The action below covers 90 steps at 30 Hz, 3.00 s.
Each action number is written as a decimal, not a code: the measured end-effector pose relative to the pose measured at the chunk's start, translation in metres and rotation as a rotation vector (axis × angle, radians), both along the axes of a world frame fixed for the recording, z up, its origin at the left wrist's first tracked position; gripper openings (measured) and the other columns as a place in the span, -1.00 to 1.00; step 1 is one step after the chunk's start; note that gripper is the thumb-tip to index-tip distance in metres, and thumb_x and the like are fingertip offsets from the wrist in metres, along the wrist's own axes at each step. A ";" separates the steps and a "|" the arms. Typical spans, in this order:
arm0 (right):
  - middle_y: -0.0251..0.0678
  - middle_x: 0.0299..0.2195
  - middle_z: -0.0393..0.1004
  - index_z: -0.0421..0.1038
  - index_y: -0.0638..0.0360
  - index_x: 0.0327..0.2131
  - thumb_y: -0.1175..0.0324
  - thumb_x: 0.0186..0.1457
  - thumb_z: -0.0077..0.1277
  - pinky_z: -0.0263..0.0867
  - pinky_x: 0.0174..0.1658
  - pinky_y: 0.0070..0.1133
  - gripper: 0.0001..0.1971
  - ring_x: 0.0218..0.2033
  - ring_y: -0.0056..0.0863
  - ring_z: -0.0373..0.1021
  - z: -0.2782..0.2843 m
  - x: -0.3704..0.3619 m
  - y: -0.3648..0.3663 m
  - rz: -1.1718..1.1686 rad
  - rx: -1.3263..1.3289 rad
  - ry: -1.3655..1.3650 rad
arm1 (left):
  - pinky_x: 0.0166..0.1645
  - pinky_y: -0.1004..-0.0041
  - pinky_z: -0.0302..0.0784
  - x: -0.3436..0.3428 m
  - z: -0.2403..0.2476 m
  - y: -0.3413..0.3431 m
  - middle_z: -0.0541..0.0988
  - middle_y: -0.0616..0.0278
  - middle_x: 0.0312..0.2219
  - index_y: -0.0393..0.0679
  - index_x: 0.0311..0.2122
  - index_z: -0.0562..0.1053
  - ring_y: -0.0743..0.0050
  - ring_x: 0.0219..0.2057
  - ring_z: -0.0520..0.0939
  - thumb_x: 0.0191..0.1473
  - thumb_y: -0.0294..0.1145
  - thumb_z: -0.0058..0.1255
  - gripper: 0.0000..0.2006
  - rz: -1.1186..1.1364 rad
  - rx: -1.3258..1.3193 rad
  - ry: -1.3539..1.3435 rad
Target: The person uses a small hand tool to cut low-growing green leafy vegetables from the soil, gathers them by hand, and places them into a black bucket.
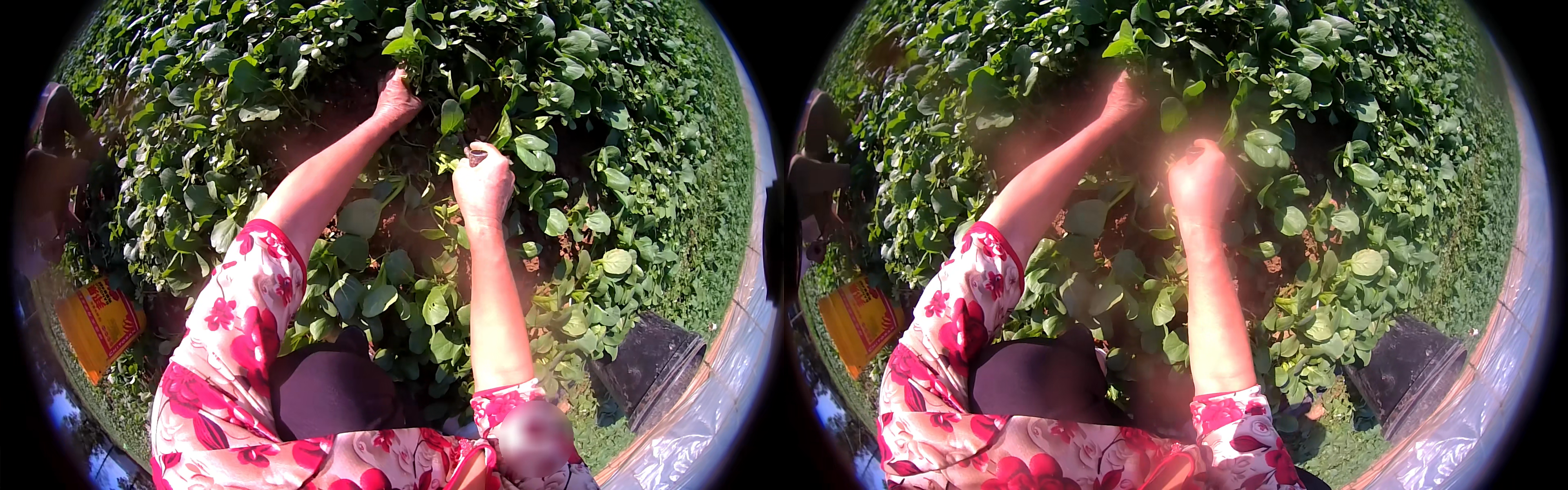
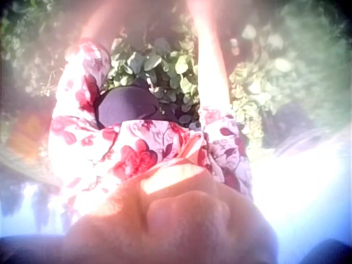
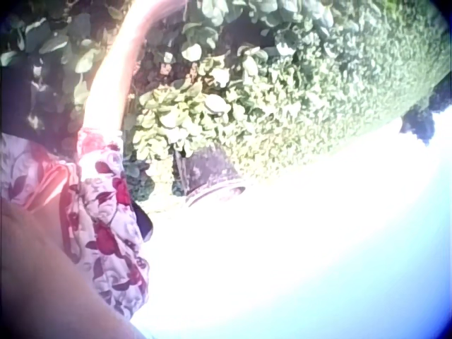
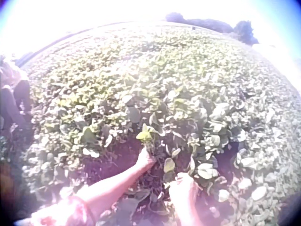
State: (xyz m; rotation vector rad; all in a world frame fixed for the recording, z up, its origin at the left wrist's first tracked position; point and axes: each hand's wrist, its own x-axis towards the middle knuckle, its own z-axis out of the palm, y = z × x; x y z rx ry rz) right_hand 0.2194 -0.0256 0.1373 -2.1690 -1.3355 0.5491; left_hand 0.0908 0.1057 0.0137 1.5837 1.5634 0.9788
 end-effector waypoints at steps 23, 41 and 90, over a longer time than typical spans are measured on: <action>-0.05 -0.42 0.52 0.51 0.25 -0.36 0.51 -0.18 -0.01 0.38 -0.21 -0.45 -0.78 -0.34 -0.18 0.48 0.011 -0.003 0.000 0.173 -0.153 -0.002 | -0.05 0.30 0.42 -0.025 -0.018 0.056 0.49 -0.05 -0.15 -0.18 -0.06 0.40 0.01 -0.11 0.49 -0.16 -0.41 0.06 -0.55 -0.296 -0.139 0.304; -0.01 -0.50 0.49 0.50 0.25 -0.36 0.49 -0.15 -0.03 0.38 -0.27 -0.40 -0.79 -0.42 -0.11 0.47 -0.019 -0.032 0.034 0.141 0.060 0.099 | -0.32 0.29 0.57 -0.055 0.004 0.017 0.55 0.21 -0.33 -0.12 -0.21 0.43 0.33 -0.34 0.58 0.03 -0.34 0.05 -0.79 0.198 -0.258 -0.951; -0.02 -0.51 0.48 0.49 0.21 -0.44 0.50 -0.16 -0.03 0.37 -0.31 -0.32 -0.85 -0.42 -0.08 0.45 0.023 -0.038 0.027 0.341 -0.119 -0.011 | -0.16 0.31 0.45 -0.072 -0.041 0.069 0.55 0.16 -0.27 -0.15 -0.11 0.40 0.20 -0.24 0.54 -0.04 -0.38 -0.02 -0.68 0.074 0.016 -0.148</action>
